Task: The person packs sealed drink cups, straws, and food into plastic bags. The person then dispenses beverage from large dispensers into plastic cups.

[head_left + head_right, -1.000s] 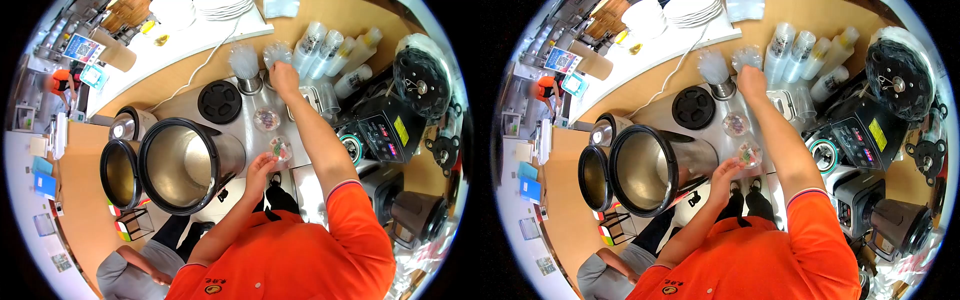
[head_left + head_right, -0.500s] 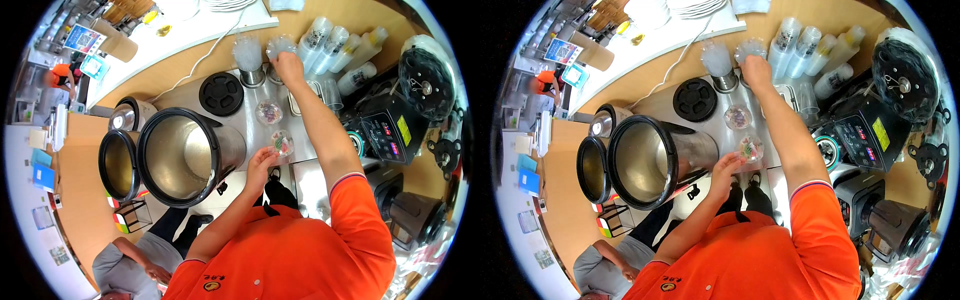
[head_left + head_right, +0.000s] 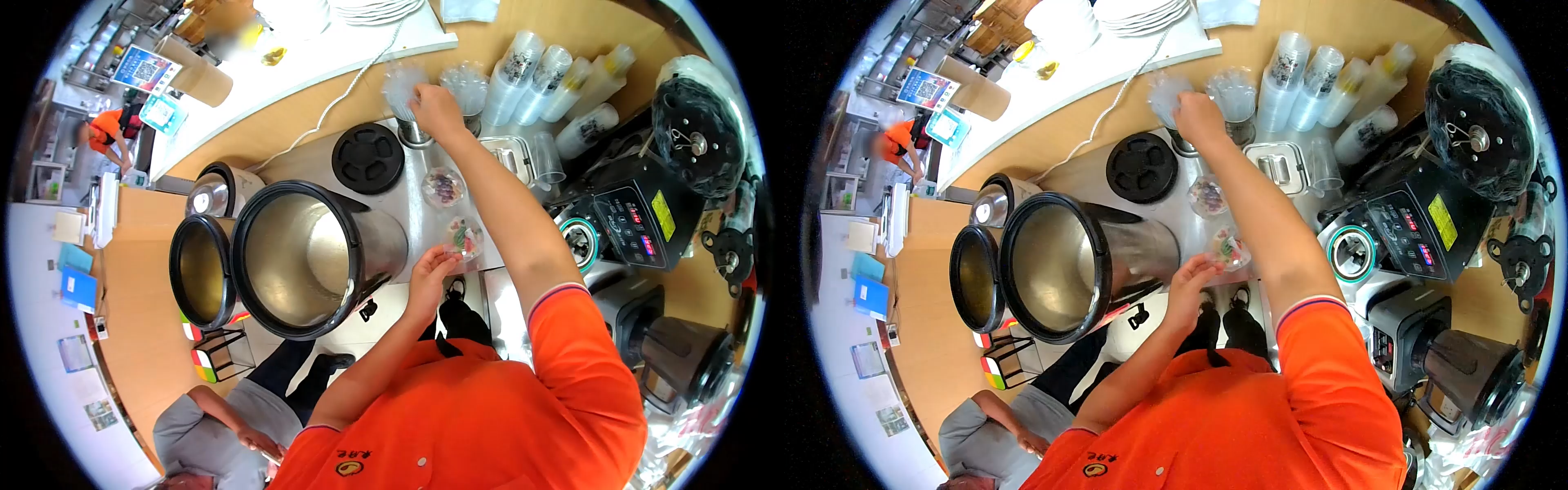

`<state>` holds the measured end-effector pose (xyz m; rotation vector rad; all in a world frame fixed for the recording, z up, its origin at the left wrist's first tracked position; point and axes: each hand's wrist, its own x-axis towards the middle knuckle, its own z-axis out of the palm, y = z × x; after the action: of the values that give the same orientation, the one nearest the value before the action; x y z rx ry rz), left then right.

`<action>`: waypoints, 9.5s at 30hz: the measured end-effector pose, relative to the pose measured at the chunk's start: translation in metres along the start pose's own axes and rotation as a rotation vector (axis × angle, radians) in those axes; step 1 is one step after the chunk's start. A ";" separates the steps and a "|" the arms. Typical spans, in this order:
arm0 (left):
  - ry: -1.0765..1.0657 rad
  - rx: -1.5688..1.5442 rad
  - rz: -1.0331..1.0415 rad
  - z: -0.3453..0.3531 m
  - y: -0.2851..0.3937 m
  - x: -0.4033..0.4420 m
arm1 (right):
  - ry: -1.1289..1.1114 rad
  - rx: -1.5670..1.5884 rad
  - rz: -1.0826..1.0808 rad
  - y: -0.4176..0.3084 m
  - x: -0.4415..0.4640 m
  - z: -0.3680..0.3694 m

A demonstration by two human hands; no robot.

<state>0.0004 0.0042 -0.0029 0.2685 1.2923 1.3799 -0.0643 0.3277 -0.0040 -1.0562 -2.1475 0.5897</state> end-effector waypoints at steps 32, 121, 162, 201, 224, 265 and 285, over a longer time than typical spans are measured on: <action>0.006 0.057 0.015 -0.002 -0.008 0.002 | -0.050 0.171 -0.193 -0.014 0.009 -0.056; 0.281 0.493 0.425 0.006 -0.015 0.036 | -0.268 0.462 0.091 -0.020 -0.196 -0.104; -1.360 0.846 0.047 0.142 -0.187 -0.096 | 0.543 0.232 0.841 -0.052 -0.544 -0.357; -0.265 0.838 0.290 -0.015 0.008 -0.096 | -0.046 -0.052 0.025 -0.003 0.003 0.010; -0.302 0.774 0.342 -0.019 0.001 -0.094 | 0.119 0.216 -0.005 -0.013 -0.006 -0.027; -0.856 0.977 0.758 0.238 -0.250 -0.116 | 0.899 0.140 0.540 -0.067 -0.571 -0.423; -0.654 0.234 -0.419 0.219 -0.243 -0.108 | 0.707 0.189 0.697 0.009 -0.574 -0.384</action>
<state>0.3372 -0.0374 -0.0593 0.5255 0.8839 0.6929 0.4794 -0.0947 0.0420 -1.6099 -1.0779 0.5866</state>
